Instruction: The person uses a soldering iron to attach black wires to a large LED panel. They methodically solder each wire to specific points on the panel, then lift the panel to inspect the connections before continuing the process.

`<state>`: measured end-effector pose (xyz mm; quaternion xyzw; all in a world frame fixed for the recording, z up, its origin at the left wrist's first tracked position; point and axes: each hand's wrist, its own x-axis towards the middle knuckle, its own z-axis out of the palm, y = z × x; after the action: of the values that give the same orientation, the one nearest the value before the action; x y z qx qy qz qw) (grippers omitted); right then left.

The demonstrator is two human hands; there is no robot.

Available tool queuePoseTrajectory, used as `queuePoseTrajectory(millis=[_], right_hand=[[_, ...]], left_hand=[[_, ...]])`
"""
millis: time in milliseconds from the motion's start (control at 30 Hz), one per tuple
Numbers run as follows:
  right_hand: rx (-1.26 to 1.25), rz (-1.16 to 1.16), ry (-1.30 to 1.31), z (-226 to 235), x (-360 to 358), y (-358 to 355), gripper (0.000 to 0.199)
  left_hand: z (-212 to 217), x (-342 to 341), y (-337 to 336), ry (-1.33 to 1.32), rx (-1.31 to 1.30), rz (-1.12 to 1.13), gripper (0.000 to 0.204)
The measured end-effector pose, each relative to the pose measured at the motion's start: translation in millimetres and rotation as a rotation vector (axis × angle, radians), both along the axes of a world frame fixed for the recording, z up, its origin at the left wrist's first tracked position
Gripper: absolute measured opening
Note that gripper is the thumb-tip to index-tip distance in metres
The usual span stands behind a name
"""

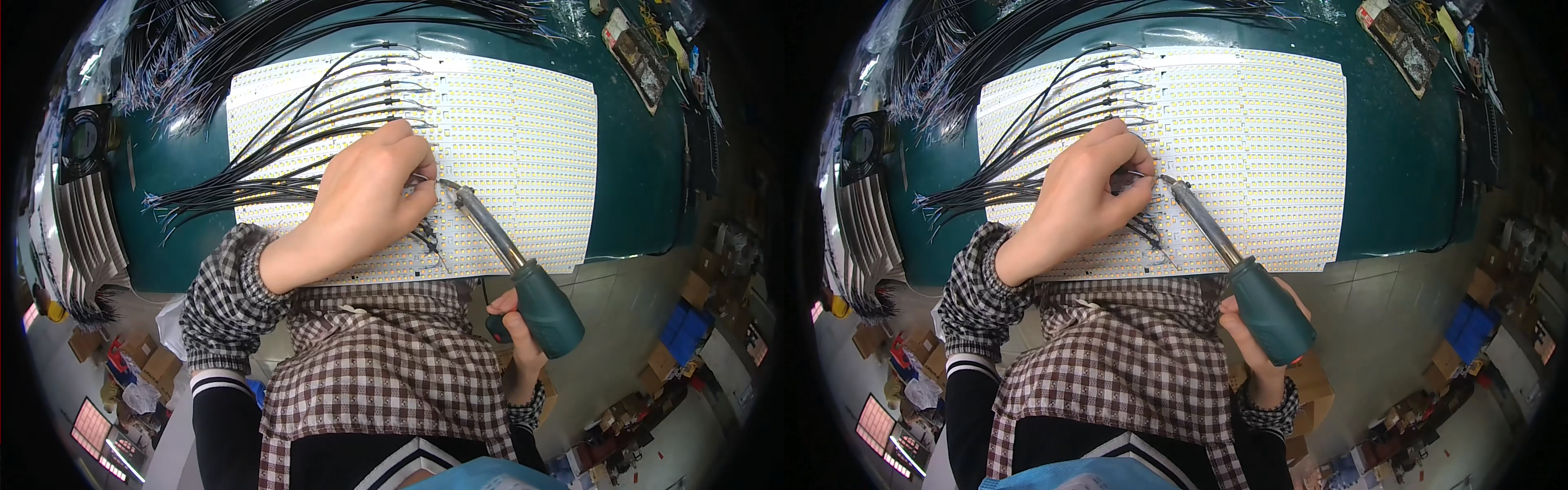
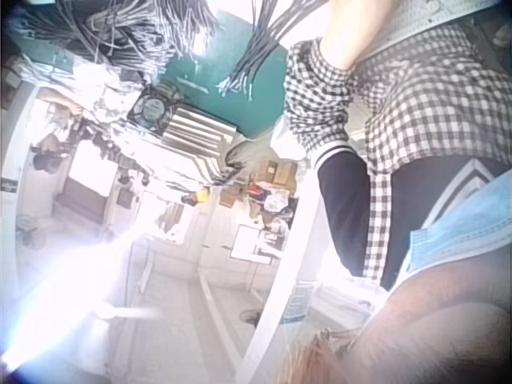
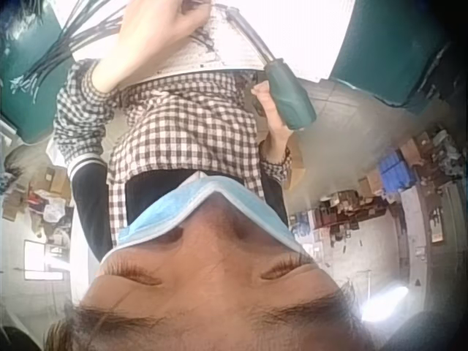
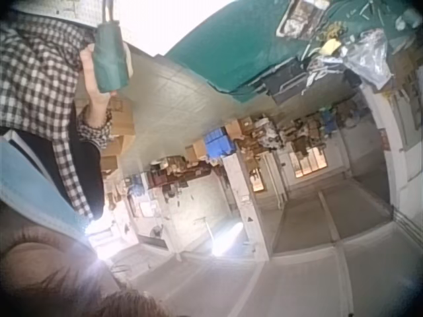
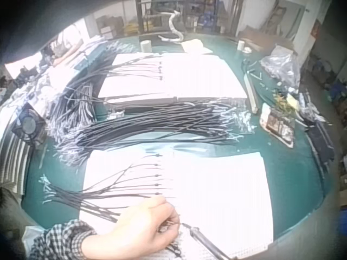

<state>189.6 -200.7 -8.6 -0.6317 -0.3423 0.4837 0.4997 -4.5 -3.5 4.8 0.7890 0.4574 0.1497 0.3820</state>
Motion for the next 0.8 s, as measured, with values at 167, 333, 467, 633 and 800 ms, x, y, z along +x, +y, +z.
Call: queuePoseTrajectory(millis=[167, 333, 467, 633, 800], right_hand=[[-0.001, 0.031, -0.063, -5.4, 2.9, -4.9, 0.037], [0.013, 0.001, -0.03, -7.4, 1.2, -5.2, 0.041], [0.038, -0.045, 0.05, -2.9, -0.5, 0.7, 0.041], [0.047, -0.055, 0.082, -3.9, -1.3, 1.1, 0.044], [0.048, -0.096, 0.127, -1.8, -3.3, 2.4, 0.045]], left_hand=[[-2.1, -0.8, 1.0, 0.009, 0.05, -0.017, 0.009], [-0.6, 0.1, 1.1, 0.016, 0.015, -0.002, 0.008], [0.2, 0.3, 2.2, 0.023, 0.016, -0.007, 0.008], [-1.0, 0.0, 2.6, 0.027, 0.06, -0.015, 0.007], [-0.9, -1.2, 0.7, 0.016, 0.094, -0.019, 0.01]])
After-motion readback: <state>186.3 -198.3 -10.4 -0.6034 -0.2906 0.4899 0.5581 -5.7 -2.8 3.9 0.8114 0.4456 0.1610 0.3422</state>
